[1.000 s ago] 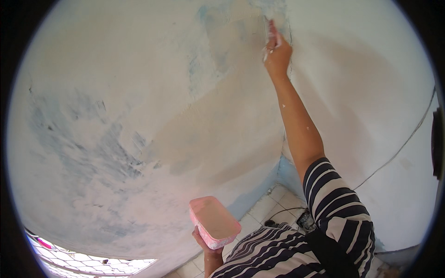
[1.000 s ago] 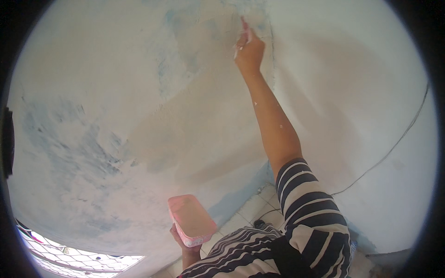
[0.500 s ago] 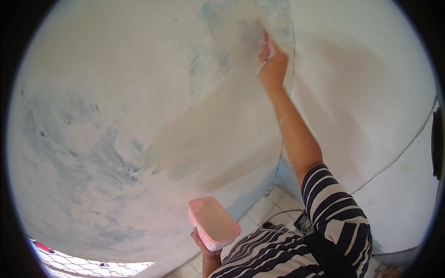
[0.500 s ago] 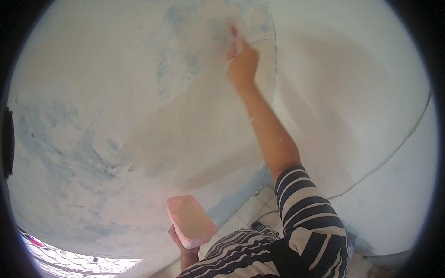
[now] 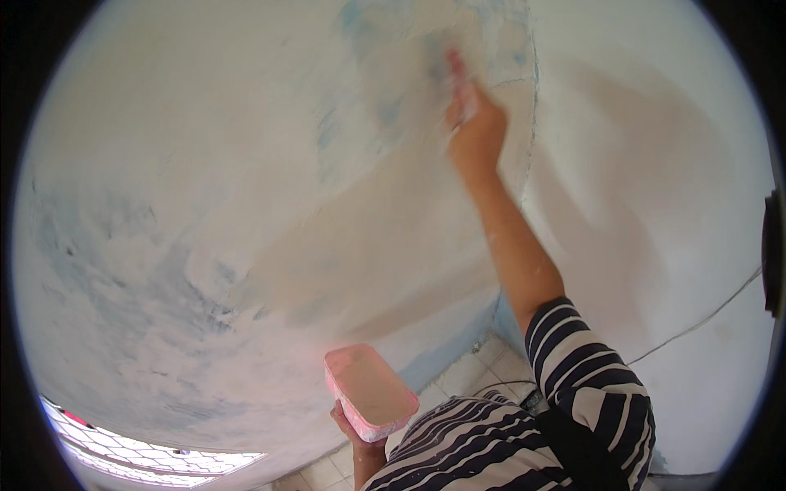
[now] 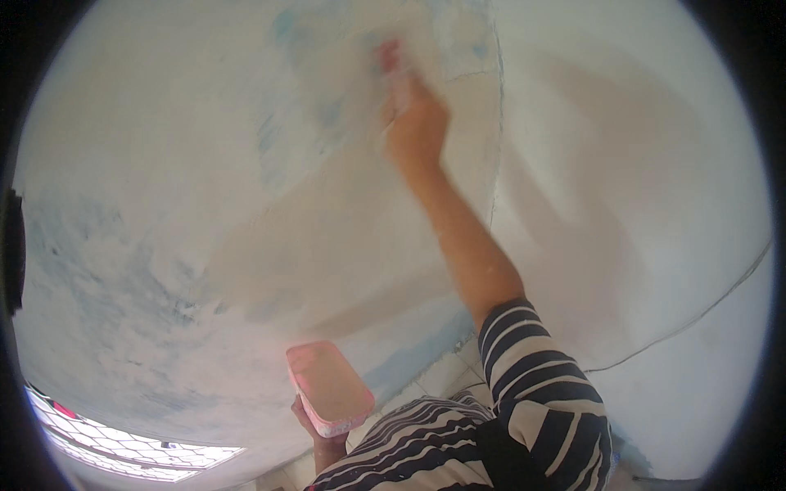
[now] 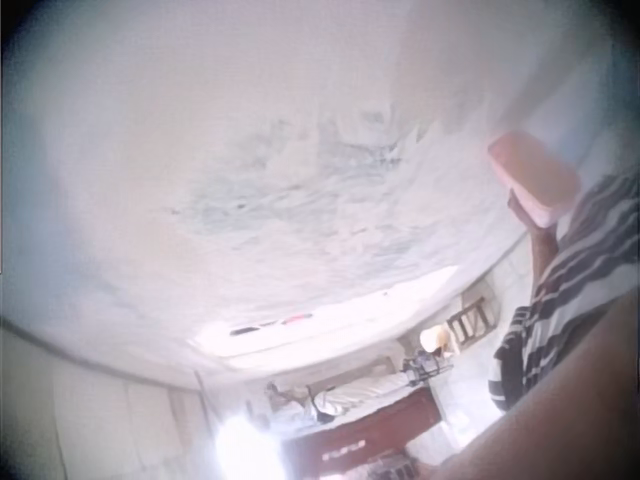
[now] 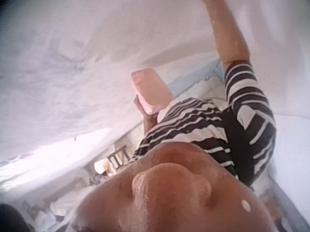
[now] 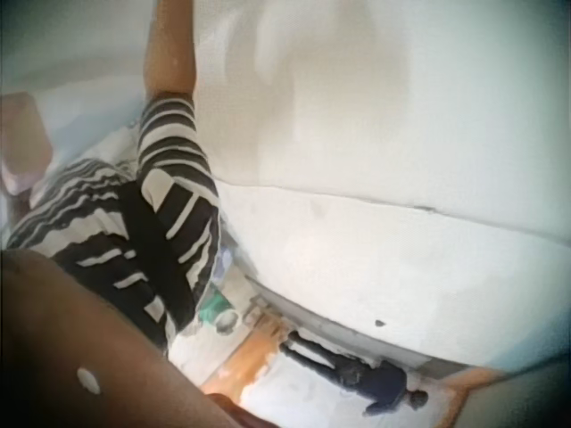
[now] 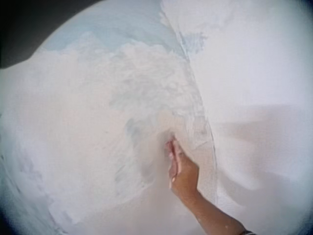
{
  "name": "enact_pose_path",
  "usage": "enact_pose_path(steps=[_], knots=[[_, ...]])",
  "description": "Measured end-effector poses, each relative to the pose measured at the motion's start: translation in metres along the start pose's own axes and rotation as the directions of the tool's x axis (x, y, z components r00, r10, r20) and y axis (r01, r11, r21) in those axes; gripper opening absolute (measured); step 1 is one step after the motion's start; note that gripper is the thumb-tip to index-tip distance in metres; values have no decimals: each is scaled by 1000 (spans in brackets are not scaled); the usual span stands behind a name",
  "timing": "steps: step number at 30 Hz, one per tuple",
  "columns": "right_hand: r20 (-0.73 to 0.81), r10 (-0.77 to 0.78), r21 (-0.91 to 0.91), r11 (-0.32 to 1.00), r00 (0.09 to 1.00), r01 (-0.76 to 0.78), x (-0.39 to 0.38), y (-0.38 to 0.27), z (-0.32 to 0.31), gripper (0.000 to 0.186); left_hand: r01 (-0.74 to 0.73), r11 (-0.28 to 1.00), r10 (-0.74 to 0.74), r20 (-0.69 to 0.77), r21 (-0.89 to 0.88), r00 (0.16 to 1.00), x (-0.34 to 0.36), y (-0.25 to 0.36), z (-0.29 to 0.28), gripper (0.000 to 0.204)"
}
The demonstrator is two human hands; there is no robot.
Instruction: The person applies white plaster compound to a ceiling using a putty knife while holding a pink container of the compound in their other hand.
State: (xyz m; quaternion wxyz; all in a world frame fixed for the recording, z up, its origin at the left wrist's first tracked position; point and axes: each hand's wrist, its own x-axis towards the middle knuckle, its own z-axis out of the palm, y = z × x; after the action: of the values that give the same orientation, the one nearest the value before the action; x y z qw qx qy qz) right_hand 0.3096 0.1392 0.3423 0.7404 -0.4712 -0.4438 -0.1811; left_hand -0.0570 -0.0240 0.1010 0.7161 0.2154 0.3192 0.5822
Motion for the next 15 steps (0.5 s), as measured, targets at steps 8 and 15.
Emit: enact_pose_path(steps=[8, 15], knots=[[241, -356, 391, 887, 903, 245, -74, -46, -25, 42, -40, 999, 39, -44, -17, 998, 6, -13, 14, 58], [15, 70, 165, 984, 997, -71, -99, -17, -2, 58, 52, 996, -53, 16, 66, 998, 6, -2, -16, 59]])
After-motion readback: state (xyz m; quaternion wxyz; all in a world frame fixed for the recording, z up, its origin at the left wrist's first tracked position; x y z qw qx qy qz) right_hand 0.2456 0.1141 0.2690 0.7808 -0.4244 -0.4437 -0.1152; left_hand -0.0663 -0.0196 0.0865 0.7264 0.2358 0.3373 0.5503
